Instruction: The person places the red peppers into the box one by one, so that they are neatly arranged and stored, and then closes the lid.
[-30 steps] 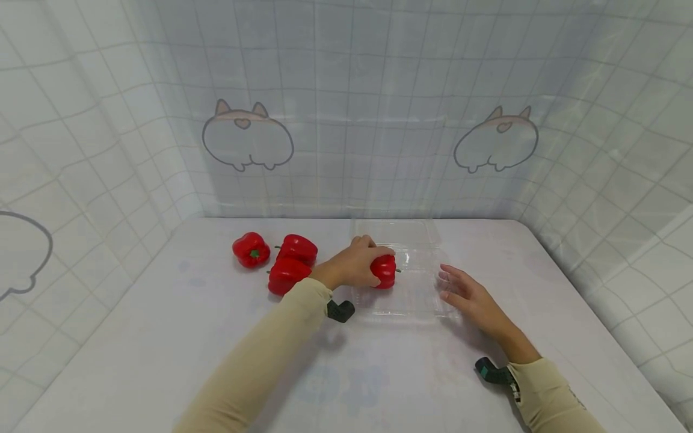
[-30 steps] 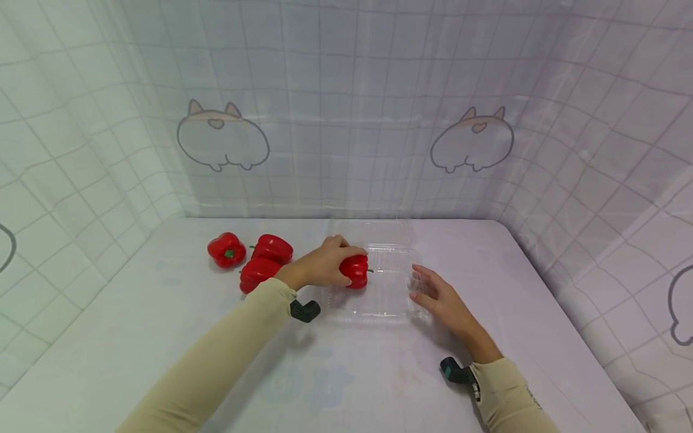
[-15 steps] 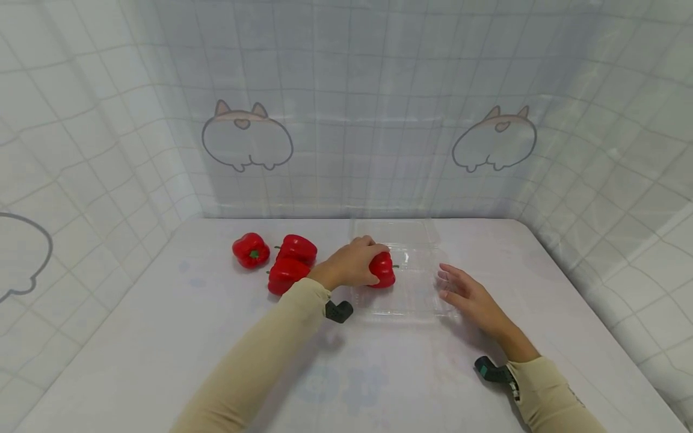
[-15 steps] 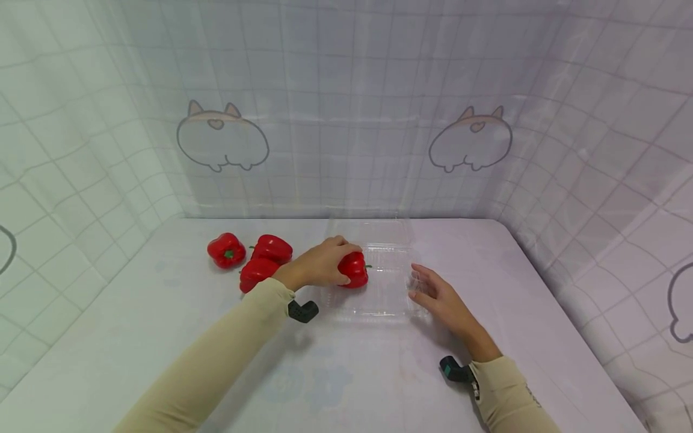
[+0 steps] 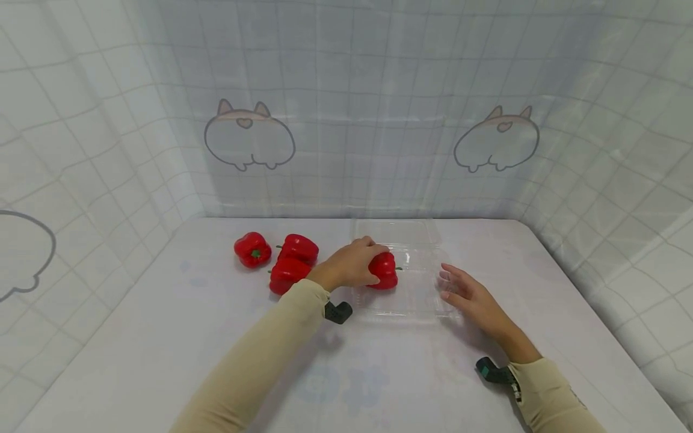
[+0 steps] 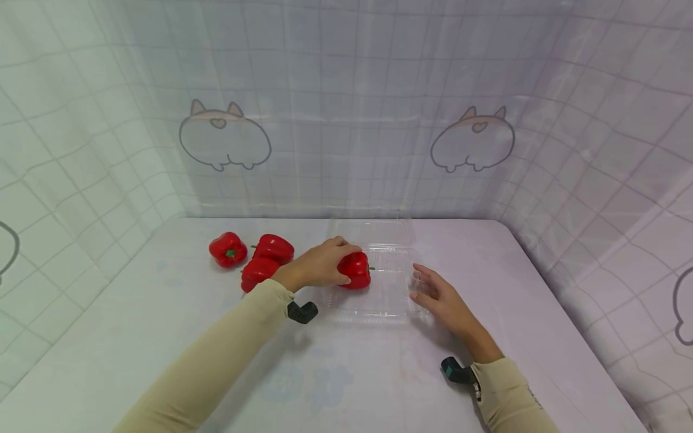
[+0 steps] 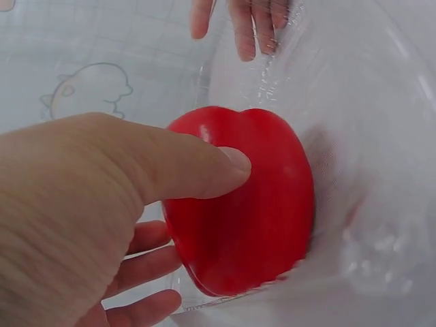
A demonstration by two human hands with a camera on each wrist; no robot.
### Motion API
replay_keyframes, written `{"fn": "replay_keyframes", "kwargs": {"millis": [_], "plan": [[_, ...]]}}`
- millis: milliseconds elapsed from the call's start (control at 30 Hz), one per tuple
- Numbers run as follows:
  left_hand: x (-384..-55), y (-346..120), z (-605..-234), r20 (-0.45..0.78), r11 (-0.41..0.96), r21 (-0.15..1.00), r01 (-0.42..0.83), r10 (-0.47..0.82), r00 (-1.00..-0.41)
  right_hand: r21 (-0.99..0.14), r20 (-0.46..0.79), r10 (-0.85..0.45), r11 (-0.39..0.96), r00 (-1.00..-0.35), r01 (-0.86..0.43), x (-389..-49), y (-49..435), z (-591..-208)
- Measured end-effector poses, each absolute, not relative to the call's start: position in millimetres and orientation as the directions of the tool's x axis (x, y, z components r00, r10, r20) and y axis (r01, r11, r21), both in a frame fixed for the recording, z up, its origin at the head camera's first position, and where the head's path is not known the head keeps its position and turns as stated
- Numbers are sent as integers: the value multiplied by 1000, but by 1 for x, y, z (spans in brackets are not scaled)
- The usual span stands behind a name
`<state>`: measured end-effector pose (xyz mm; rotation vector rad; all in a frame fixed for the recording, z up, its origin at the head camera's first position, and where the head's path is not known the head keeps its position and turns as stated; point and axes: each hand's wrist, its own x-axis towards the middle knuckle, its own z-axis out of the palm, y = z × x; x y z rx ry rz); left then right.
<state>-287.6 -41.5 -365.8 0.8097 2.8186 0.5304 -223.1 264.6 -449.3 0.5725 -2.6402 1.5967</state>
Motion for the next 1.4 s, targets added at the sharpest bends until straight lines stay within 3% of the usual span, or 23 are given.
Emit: {"fn": "replay_keyframes", "kwargs": {"millis": [900,1400], "plan": [[-251,-86,-369,158,709,535,459,449,-879,-854,177,-322,420,-930,-308,-222,267,-450],[-250,-129,-374,316,708,500,499,387,-866,-860,170,-326,411,-930,-302,-222,263,-448]]}}
